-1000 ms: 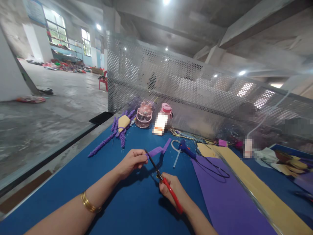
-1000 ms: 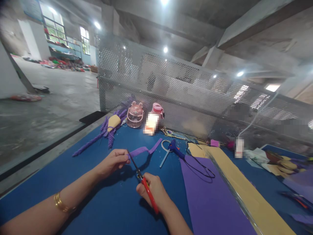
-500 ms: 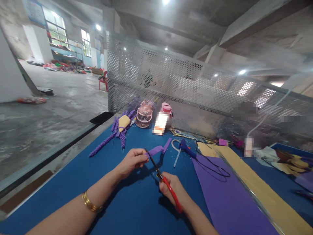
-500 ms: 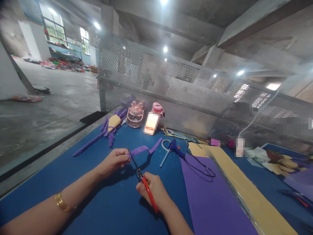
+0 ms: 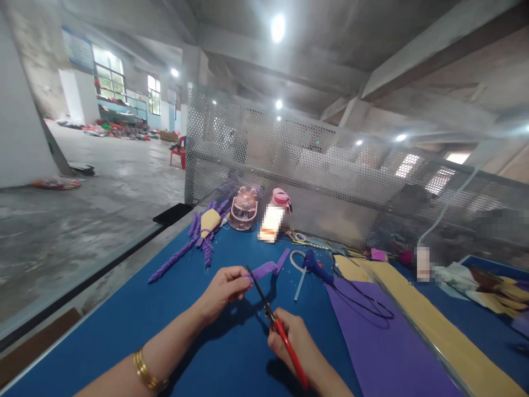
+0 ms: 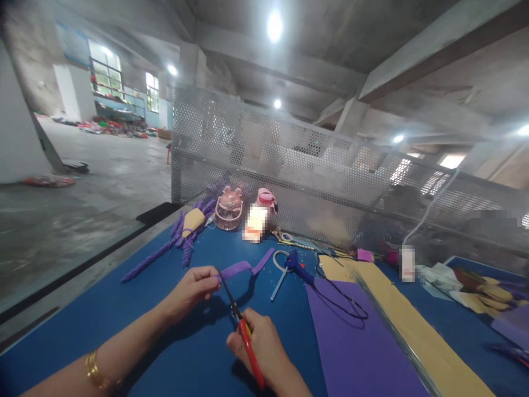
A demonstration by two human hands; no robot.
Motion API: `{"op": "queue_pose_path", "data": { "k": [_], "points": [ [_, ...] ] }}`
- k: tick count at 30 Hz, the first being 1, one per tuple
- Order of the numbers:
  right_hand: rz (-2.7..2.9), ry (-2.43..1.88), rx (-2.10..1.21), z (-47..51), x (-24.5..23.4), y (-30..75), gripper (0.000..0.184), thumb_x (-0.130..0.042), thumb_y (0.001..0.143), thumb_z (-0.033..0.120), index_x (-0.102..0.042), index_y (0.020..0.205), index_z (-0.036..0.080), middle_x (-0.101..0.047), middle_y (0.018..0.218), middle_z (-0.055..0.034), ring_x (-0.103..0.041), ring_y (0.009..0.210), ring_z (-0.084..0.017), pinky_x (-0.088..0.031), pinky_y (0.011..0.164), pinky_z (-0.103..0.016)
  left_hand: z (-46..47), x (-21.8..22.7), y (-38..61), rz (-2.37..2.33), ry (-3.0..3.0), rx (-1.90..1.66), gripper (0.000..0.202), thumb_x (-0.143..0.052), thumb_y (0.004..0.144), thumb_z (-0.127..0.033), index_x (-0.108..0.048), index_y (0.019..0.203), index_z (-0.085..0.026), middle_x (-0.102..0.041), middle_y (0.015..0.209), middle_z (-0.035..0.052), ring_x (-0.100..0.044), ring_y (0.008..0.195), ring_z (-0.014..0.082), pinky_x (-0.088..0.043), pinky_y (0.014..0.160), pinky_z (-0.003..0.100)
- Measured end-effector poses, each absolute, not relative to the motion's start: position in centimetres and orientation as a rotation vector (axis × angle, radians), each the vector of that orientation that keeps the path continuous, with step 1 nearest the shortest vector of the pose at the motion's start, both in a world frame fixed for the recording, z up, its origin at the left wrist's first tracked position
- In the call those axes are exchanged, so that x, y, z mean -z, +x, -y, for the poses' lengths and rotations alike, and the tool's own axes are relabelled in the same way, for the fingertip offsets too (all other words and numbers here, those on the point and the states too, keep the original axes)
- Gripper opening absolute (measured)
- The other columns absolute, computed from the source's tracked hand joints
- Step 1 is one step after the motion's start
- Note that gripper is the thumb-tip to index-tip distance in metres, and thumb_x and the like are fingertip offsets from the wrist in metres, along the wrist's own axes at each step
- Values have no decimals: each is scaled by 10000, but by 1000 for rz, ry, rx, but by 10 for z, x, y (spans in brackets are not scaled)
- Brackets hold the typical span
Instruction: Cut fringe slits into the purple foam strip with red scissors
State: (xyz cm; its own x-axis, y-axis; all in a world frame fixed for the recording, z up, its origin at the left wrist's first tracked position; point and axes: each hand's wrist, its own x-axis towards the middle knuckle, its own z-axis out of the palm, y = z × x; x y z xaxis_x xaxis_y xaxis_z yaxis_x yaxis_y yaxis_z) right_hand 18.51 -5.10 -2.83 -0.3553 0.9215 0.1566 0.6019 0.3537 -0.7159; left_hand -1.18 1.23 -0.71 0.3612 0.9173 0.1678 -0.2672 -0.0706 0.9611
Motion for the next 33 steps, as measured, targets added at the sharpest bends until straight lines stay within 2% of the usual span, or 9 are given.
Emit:
{"op": "queue_pose_path", "data": {
  "k": [7, 13, 21, 33],
  "points": [
    [2095, -1362, -694, 53, 26, 182, 388, -498, 756, 559, -391, 667, 196, -399, 550, 62, -328, 495, -83, -253, 455, -192, -18, 6, -17, -740, 1181, -1229, 260, -638, 681, -386, -577, 631, -137, -505, 526, -16, -400, 471, 80, -241, 460, 195],
    [2117, -1456, -625, 56, 17, 178, 356, -520, 737, 529, -402, 664, 201, -404, 542, 56, -316, 495, -90, -242, 451, -195, -16, 5, -17, -806, 1315, -1224, 287, -605, 707, -418, -573, 654, -138, -474, 504, -33, -352, 440, 73, -224, 441, 197],
    [2157, -1534, -509, 58, 8, 176, 370, -558, 705, 495, -315, 644, 223, -327, 487, 84, -208, 457, -84, -164, 440, -218, -13, 1, -16, -884, 1447, -1263, 301, -584, 713, -426, -553, 616, -143, -446, 474, -40, -359, 446, 81, -234, 442, 202],
    [2189, -1573, -448, 56, 11, 174, 368, -521, 725, 519, -299, 662, 233, -335, 489, 78, -216, 442, -96, -147, 455, -230, -11, 2, -14, -877, 1530, -1250, 271, -575, 720, -388, -541, 591, -152, -451, 474, -36, -375, 461, 90, -273, 463, 207]
  ]
}}
